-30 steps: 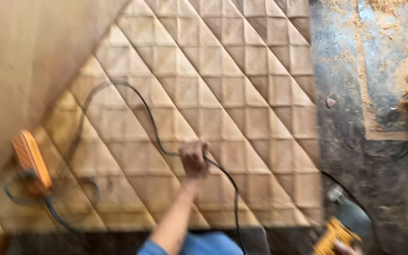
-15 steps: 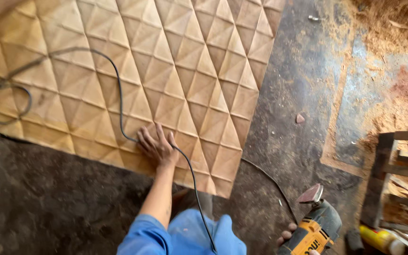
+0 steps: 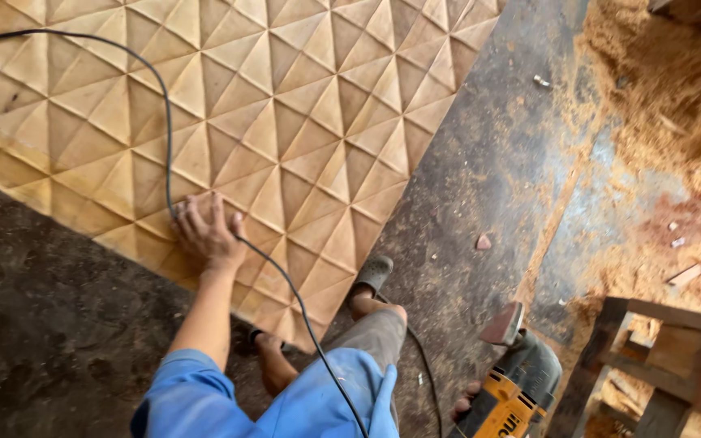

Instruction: The person uses an electric sander to smooth the surface of a large wooden panel featuring a geometric triangular pattern. They move the tool systematically across the panel, occasionally adjusting their grip and the power cord to reach different sections.

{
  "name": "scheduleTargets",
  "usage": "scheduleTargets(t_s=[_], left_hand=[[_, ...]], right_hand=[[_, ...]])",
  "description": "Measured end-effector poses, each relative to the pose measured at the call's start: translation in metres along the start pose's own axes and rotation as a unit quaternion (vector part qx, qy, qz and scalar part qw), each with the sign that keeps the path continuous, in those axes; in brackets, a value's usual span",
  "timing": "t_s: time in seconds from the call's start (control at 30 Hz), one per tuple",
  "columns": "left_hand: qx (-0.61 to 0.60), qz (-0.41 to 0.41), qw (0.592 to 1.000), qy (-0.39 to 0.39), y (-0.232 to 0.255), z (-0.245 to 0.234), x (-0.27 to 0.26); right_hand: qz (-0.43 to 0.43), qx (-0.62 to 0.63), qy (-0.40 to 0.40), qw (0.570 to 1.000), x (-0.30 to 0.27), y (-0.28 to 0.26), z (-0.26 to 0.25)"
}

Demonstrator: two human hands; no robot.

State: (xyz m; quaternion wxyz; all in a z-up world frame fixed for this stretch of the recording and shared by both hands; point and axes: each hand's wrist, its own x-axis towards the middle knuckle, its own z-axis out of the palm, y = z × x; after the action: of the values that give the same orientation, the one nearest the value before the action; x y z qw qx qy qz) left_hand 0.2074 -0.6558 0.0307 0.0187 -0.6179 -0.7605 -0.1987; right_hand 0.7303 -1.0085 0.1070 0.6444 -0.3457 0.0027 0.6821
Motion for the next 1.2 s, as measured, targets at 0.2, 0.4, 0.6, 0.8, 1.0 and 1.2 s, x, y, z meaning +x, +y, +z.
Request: scheduleTargets(t_s=[0.2,0.4,0.6,0.8,1.0,1.2], left_hand=[[0.002,-0.077,0.997,0.004,0.021,0.006,-0.011],[-0.033,-0.26,0.965,0.03,0.137,0.054,-0.003],[-0.027,-0.26,0.963,0.072,0.264,0.072,0.018],[0.006,-0.432,0.89,0.144,0.323,0.107,0.042],[0.05,-0.601,0.774,0.193,0.369,0.132,0.081],[-0.028,-0.541,0.812,0.219,0.429,0.138,0.122]], right_hand=[[-0.011,-0.201,-0.029,0.979,0.112,-0.138,0.048],[0.017,-0.229,0.065,0.971,0.174,-0.251,0.12],[0.039,-0.088,-0.075,0.992,0.277,-0.311,0.131],[0.111,-0.121,-0.098,0.982,0.416,-0.374,0.152],[0.168,-0.197,-0.168,0.951,0.559,-0.434,0.23],[0.169,-0.428,-0.3,0.836,0.708,-0.457,0.378]])
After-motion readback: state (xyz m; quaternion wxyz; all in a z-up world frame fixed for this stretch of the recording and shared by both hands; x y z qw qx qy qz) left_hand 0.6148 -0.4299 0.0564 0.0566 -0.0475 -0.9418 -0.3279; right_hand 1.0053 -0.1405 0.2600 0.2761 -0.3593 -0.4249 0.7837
